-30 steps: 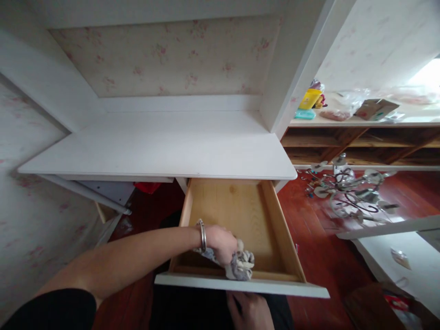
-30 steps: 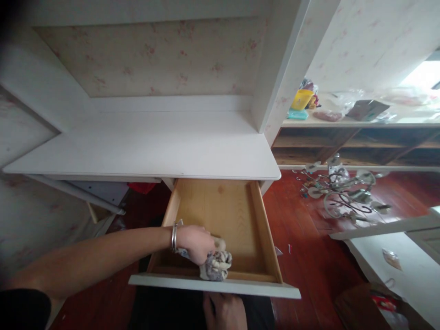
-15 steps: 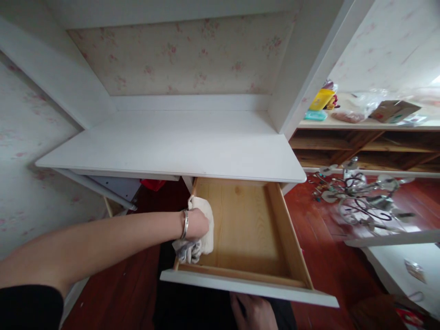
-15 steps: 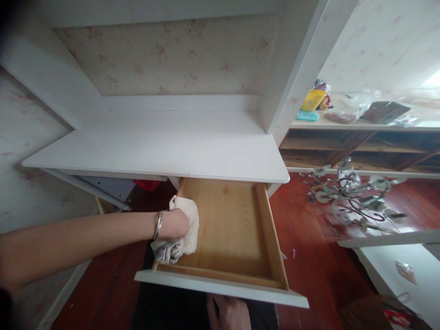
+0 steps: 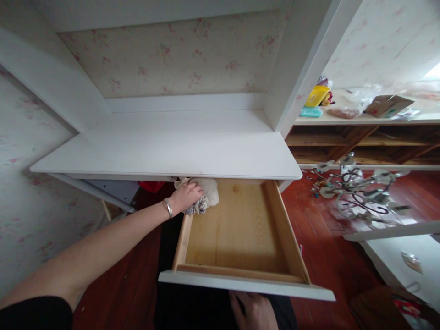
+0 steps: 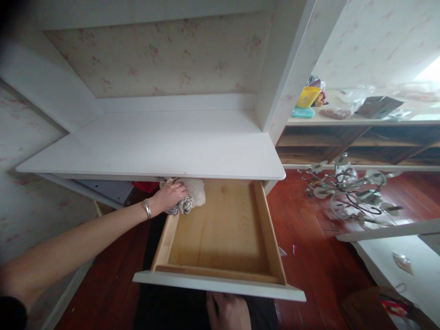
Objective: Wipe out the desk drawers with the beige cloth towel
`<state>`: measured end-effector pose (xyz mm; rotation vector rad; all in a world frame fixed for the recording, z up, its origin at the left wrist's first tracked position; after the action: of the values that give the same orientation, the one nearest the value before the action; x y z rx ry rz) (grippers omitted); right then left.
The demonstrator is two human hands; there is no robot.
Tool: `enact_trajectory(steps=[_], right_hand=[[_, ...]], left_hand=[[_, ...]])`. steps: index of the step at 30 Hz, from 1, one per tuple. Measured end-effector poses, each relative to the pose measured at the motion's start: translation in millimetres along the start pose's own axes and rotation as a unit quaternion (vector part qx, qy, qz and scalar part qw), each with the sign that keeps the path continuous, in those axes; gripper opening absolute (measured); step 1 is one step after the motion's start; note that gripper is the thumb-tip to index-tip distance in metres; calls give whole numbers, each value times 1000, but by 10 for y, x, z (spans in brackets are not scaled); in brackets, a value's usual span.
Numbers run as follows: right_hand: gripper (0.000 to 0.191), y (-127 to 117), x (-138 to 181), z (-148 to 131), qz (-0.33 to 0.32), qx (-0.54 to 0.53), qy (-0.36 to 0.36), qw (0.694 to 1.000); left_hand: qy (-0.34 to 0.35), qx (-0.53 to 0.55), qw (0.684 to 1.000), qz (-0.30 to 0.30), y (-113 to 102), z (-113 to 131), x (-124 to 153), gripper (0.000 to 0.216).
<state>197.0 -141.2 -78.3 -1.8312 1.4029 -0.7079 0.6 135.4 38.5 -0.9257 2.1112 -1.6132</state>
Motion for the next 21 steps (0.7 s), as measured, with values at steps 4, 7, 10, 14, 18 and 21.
enact_trajectory(steps=[4,7,10,14,18,21], right_hand=[[35,-36,-12,-21,17,0,-1,1000],[33,-40,-16,-20,0,11,-9,1000],[33,-44,-11,-14,-12,9,-16,1000],[33,-55,-15,-15,-23,7,-2,1000],[33,-84,-36,-47,-35,-10,5,999],[33,-107,-45,-63,-32,-19,12,999]], left_hand=[[-5,32,999,21,-57,38,254,24],[3,75,997,16,-149,181,536,28],[-5,121,993,-15,-269,380,857,38],[-34,195,976,-88,-432,608,1221,47],[-84,263,948,-158,-508,654,1396,53],[-68,316,929,-181,-493,706,1382,51]])
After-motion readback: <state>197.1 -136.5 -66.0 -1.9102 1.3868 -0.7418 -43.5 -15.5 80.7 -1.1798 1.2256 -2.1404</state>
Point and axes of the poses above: each hand's wrist, its own x-axis away from the middle knuckle, its own y-axis out of the palm, z = x × y, the point moved 5 cm from there along -x, towards the middle knuckle, and after that the axes turned 4 degrees about -x, right-handed, at the moved point
